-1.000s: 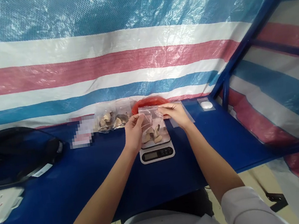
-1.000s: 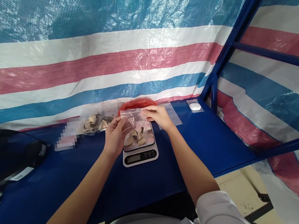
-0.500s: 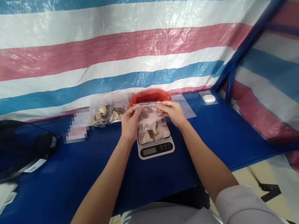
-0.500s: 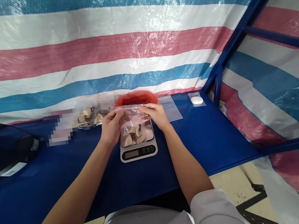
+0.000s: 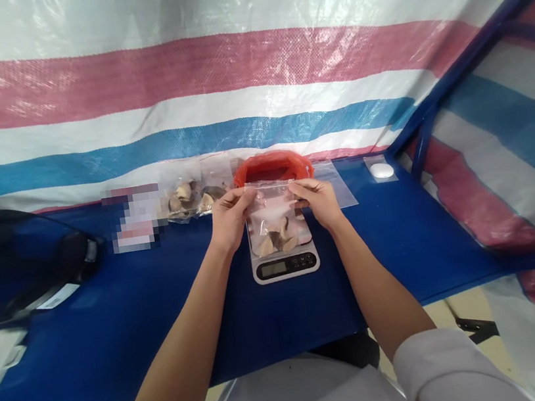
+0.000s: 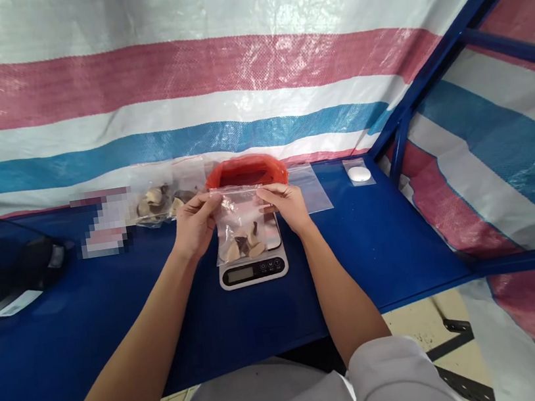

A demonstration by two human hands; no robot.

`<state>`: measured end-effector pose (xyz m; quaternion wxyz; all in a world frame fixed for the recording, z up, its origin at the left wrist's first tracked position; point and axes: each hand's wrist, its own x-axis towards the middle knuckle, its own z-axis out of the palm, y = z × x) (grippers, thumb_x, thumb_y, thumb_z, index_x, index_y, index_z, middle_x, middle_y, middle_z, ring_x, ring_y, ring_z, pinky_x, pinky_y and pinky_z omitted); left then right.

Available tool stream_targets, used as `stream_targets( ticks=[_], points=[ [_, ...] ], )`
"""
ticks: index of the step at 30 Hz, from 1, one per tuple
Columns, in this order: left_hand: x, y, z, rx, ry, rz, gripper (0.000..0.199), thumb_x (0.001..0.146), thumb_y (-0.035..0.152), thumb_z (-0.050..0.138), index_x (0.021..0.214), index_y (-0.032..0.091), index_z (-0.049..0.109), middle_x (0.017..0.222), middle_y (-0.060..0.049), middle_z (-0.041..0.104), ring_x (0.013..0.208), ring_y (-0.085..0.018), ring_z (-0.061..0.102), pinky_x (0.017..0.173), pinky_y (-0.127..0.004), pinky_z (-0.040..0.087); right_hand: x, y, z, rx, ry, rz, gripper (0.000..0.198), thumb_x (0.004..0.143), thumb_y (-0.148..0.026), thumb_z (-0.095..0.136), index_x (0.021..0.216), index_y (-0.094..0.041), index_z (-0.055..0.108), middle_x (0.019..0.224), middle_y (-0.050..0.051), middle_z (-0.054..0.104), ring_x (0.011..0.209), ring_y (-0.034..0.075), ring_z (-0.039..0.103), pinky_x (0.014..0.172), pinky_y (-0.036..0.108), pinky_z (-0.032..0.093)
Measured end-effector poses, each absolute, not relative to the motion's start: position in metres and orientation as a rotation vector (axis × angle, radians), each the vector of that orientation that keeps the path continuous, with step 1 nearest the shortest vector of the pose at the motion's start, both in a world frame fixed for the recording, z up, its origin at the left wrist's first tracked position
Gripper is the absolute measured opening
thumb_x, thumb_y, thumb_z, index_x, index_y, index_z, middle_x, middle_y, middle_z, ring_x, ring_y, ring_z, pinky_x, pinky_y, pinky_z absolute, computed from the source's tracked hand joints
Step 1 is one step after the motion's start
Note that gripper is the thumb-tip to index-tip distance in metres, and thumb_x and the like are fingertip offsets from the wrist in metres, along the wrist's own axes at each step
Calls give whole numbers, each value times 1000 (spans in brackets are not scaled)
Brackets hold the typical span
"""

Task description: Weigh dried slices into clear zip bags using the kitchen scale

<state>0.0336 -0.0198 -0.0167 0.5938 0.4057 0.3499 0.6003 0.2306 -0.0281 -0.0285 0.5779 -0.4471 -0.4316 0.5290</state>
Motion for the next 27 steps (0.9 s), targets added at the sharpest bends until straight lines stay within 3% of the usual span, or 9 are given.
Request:
stream_targets(
  ticks=[8, 27],
  points=[
    [32, -23, -19, 895, 829, 1414, 33, 54, 39, 95, 69, 17, 75, 68, -1, 74, 62, -14, 67, 65, -26, 57, 225, -28, -29, -1056, -977, 1225, 39, 61, -52, 87, 82, -22, 77, 79, 3, 76, 75, 20, 74, 66, 32, 61],
    [23, -19, -36, 1090, 923, 1510, 21, 69, 38, 88, 72, 19, 79, 72, -2, 75, 63, -11, 63, 63, -22, 50, 216, -29, -29, -1037, -900, 1112, 30, 60, -47, 86, 73, -22, 77, 67, 0, 74, 63, 16, 71, 61, 29, 61]
  ],
)
